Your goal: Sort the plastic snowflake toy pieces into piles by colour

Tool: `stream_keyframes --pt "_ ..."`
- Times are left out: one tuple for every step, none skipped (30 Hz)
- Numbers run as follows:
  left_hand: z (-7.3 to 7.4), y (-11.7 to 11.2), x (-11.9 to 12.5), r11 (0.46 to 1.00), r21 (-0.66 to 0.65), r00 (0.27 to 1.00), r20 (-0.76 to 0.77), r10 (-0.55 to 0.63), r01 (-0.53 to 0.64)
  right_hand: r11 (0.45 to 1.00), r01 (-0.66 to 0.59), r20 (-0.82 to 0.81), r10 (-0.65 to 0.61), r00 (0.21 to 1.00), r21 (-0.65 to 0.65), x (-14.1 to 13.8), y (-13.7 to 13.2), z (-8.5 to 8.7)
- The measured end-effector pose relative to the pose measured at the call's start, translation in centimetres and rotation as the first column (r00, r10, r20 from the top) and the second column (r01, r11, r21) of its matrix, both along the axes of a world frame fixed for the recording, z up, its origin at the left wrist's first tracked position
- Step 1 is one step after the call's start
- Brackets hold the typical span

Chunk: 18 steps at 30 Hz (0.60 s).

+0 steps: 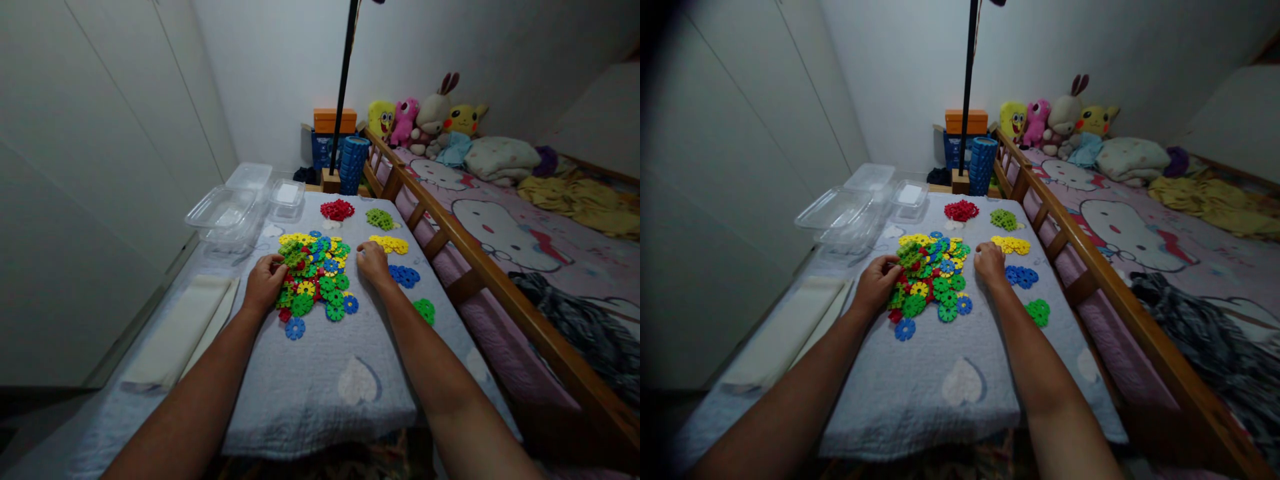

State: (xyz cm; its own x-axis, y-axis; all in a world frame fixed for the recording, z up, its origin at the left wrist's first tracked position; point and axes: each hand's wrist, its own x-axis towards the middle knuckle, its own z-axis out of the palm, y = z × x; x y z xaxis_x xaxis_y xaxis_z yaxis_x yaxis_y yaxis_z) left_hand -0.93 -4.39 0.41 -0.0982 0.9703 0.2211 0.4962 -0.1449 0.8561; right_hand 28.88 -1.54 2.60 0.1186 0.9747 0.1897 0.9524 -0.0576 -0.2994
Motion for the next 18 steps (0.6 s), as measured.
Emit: stream_keyframes --pt "0.0 0.0 0.0 1.000 0.000 1.000 0.002 -0.002 0.002 0.999 -0.038 -0.008 0.038 0.999 0.003 -0.5 0.1 0.0" --pt "0.0 0.0 0.0 1.000 -0.001 1.000 0.003 -0.004 0.004 0.997 -0.074 -0.017 0.074 0.997 0.004 -0.9 0.3 0.0" --pt "0.0 0.0 0.0 1.000 -0.002 1.000 0.003 -0.006 0.006 0.995 -0.104 -0.027 0.104 0.994 0.002 -1.4 0.5 0.0" --pt "0.0 0.0 0.0 1.000 -0.003 1.000 0.002 -0.008 0.008 0.992 -0.128 -0.035 0.128 0.991 -0.002 -1.8 0.8 0.0" --pt "0.1 0.0 0.0 1.000 -0.004 1.000 -0.001 -0.008 0.008 0.989 -0.148 -0.040 0.147 0.988 -0.006 -2.3 1.1 0.0" --pt "0.1 0.0 0.0 1.000 -0.005 1.000 -0.005 -0.007 0.007 0.987 -0.161 -0.041 0.161 0.986 -0.010 -2.6 1.5 0.0" --pt "0.1 0.0 0.0 1.000 -0.005 1.000 -0.006 -0.005 0.005 0.986 -0.169 -0.036 0.168 0.985 -0.017 -3.0 1.9 0.0" --pt "0.1 0.0 0.0 1.000 -0.006 1.000 -0.006 -0.004 0.004 0.985 -0.169 -0.028 0.168 0.985 -0.026 -3.3 2.3 0.0" --pt "0.1 0.0 0.0 1.000 -0.006 1.000 -0.006 -0.002 0.002 0.986 -0.164 -0.017 0.164 0.986 -0.039 -3.6 2.7 0.0" --pt "0.0 0.0 0.0 1.000 -0.007 1.000 -0.005 0.001 -0.001 0.986 -0.158 -0.006 0.158 0.987 -0.055 -3.8 3.1 0.0" --pt "0.0 0.0 0.0 1.000 -0.008 1.000 -0.006 0.003 -0.003 0.986 -0.152 0.004 0.153 0.988 -0.073 -3.9 3.4 0.0" --pt "0.0 0.0 0.0 1.000 -0.009 1.000 -0.008 0.004 -0.004 0.985 -0.149 0.011 0.150 0.989 -0.091 -4.0 3.8 0.0" --pt "0.0 0.0 0.0 1.000 -0.010 1.000 -0.010 0.004 -0.004 0.983 -0.149 0.016 0.152 0.988 -0.108 -4.1 4.0 -0.1" --pt "0.0 0.0 0.0 1.000 -0.014 1.000 -0.011 0.002 -0.003 0.981 -0.149 0.018 0.152 0.988 -0.122 -4.2 4.3 -0.1" --pt "0.1 0.0 0.0 1.000 -0.017 1.000 -0.010 0.001 -0.001 0.981 -0.145 0.017 0.148 0.989 -0.131 -4.3 4.5 -0.1" --pt "0.1 -0.1 0.0 1.000 -0.020 1.000 -0.007 -0.001 0.001 0.981 -0.138 0.013 0.141 0.990 -0.136 -4.3 4.6 0.0" --pt "0.1 -0.1 0.0 1.000 -0.023 1.000 -0.004 -0.003 0.003 0.982 -0.128 0.008 0.131 0.991 -0.137 -4.3 4.6 0.0" --pt "0.2 -0.1 0.0 1.000 -0.026 1.000 0.000 -0.003 0.003 0.984 -0.119 0.003 0.121 0.993 -0.134 -4.4 4.6 0.0"
